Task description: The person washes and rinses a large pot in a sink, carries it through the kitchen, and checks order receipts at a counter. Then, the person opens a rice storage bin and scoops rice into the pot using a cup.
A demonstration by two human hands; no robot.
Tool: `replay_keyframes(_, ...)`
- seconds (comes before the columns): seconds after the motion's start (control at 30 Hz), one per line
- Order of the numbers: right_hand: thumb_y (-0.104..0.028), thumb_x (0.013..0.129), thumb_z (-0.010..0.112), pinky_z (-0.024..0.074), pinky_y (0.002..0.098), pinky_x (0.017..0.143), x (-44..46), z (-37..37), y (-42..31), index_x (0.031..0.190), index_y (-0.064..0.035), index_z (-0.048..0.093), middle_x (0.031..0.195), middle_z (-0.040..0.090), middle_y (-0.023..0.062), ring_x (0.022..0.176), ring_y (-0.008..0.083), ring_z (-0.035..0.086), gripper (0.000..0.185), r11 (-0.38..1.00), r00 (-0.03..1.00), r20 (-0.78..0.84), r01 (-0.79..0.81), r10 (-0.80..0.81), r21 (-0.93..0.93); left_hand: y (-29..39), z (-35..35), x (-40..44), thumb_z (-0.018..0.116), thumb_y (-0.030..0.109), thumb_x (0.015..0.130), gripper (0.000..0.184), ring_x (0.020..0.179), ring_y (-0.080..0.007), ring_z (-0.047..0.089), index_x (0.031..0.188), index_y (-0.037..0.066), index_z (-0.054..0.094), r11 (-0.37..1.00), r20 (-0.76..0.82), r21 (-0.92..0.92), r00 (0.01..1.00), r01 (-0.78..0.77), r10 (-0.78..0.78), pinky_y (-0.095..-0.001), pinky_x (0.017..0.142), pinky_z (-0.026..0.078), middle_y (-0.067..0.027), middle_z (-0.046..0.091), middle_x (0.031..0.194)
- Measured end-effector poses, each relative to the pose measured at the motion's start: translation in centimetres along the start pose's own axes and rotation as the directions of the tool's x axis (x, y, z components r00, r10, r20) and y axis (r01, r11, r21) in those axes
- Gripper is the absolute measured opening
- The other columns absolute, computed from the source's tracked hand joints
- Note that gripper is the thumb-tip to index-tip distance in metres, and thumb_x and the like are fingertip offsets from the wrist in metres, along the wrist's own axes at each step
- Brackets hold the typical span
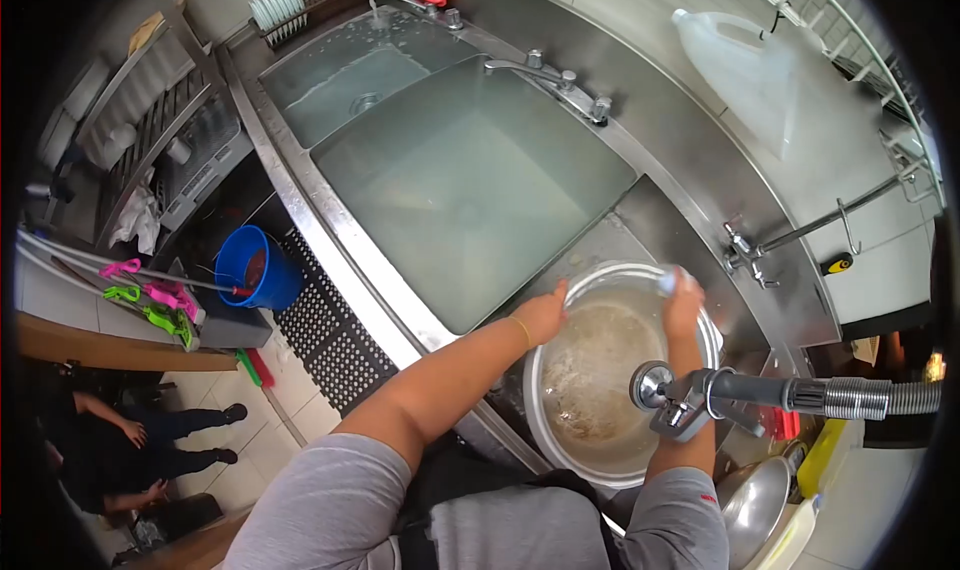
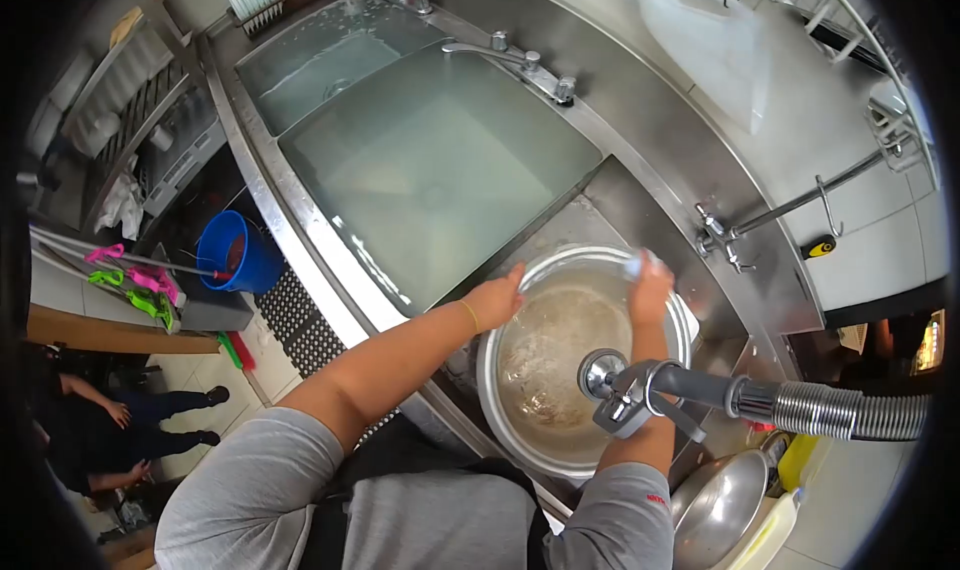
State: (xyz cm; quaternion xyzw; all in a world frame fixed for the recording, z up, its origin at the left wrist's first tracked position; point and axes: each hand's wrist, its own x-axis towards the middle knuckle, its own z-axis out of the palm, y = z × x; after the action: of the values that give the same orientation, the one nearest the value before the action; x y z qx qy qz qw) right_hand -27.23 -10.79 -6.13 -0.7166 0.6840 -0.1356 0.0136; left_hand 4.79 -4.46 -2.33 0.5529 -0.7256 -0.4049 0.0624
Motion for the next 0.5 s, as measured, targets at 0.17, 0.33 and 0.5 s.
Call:
replay_keyframes(0.17, -0.002, 0.07, 0.06, 0.042, 0.0482, 0.086, 0.2, 0.1, -6.3, 0.121, -0.0077, 0.052, 0.099, 0.058, 0.0191, 0.095, 0.0354, 0.055, 0.052, 0.932, 0.922, -0.151, 0.361, -0.358, -0.004, 0.6, -0.1, 0.2, 0.049, 0.019, 0.089, 0.062, 0.095, -0.0397, 0.06, 0.139, -0.004, 0.021, 1.0, 0.023, -0.006, 1.0, 0.013, -0.013, -0.0456, 0.085, 0.046, -0.0283, 0.059, 0.104)
replay_keyframes(0.33, -0.013, 0.074, 0.065, 0.0431, 0.0467, 0.086, 0.3, -1.1, -1.5, 0.119, -0.0089, 0.051, 0.103, 0.058, 0.0199, 0.1, 0.0363, 0.055, 0.047, 0.982, 0.982, -0.026, 0.188, -0.189, -0.016, -0.1, 0.7, 0.3, 0.05, 0.021, 0.089, 0.053, 0.093, -0.0416, 0.06, 0.131, -0.003, 0.028, 0.999, -0.013, -0.04, 1.0, 0.027, -0.028, -0.0476, 0.084, 0.046, -0.0279, 0.06, 0.102)
replay_keyframes(0.5, -0.024, 0.078, 0.063, 0.0473, 0.0506, 0.077, -13.9, -0.7, 20.2, 0.127, -0.0033, 0.039, 0.107, 0.058, 0.0245, 0.09, 0.04, 0.06, 0.058, 0.945, 0.928, 0.208, -0.274, 0.308, -0.18, 0.2, 0.6, 0.3, 0.048, 0.024, 0.091, 0.034, 0.093, -0.0429, 0.06, 0.11, -0.001, 0.036, 0.991, 0.026, -0.081, 0.994, 0.108, -0.106, -0.0483, 0.085, 0.045, -0.0294, 0.06, 0.1)
